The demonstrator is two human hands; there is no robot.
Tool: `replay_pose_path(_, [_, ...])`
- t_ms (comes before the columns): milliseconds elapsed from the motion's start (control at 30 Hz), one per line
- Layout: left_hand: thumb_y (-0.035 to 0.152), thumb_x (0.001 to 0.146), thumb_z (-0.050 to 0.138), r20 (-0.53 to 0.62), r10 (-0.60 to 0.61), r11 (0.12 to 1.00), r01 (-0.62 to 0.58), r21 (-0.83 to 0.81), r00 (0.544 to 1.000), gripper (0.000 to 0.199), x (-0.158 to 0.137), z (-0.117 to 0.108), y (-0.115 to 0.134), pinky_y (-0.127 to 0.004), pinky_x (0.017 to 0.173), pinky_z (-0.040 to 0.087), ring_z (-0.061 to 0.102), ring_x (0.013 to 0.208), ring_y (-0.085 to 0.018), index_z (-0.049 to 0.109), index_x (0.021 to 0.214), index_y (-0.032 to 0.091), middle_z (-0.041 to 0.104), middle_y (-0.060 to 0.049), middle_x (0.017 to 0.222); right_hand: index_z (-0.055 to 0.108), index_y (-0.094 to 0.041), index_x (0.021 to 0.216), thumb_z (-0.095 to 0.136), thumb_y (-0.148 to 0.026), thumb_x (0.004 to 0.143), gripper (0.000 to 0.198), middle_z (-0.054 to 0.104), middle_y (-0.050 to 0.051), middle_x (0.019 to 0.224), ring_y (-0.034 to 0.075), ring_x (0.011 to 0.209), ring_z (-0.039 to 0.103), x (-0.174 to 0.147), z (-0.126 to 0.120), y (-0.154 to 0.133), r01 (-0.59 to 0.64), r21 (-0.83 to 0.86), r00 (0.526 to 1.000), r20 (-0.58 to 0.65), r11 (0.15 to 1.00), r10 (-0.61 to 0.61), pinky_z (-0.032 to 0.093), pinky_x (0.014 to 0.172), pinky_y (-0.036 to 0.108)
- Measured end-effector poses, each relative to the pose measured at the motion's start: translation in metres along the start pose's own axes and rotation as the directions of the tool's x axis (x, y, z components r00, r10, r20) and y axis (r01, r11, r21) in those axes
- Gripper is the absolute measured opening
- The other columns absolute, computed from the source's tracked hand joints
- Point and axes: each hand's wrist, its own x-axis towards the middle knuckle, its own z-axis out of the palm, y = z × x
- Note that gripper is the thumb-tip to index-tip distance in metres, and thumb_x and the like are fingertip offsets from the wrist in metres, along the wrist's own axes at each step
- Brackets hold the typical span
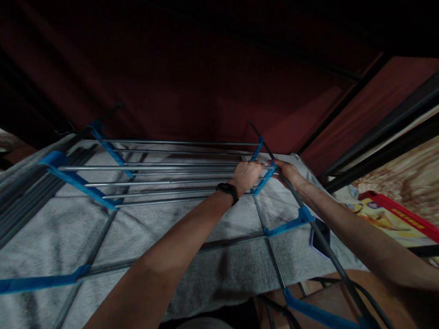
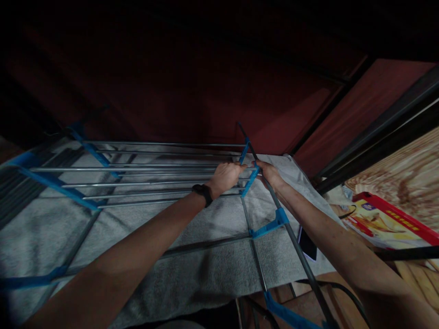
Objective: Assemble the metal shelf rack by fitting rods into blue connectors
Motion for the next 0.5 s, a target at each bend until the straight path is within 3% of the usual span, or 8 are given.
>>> replay_pose_path(333, [0.015, 0.104, 0.035, 0.046, -0.008, 1.0, 0.008, 0.002, 0.999, 0.04, 0.0022, -0.0028, 0.0012, -0.035, 0.085, 0.05, 0.071, 0.105, -0.025, 0.069, 0.127, 0.018, 0.074, -0.013, 0.112, 0.065, -0.025, 0.077, 0.069, -0.033, 0.075, 0.01, 0.072, 0.002, 0.079, 0.022, 0.088, 0.069, 0.002, -0.0004, -0.0001, 0.004, -0.037, 1.0, 0.008, 0.999, -0.003, 0.061, 0.081, 0.034])
replay_pose_path(500, [0.026, 0.106, 0.042, 0.002, 0.045, 0.998, -0.045, 0.039, 0.999, 0.035, -0.0019, -0.0082, 0.0046, -0.037, 0.102, 0.044, 0.068, 0.113, -0.024, 0.066, 0.129, 0.015, 0.073, -0.013, 0.118, 0.069, -0.026, 0.081, 0.071, -0.035, 0.074, 0.011, 0.073, 0.002, 0.083, 0.023, 0.092, 0.069, 0.0061, -0.0074, 0.0041, 0.014, -0.078, 0.999, 0.034, 0.997, -0.012, 0.061, 0.082, 0.035])
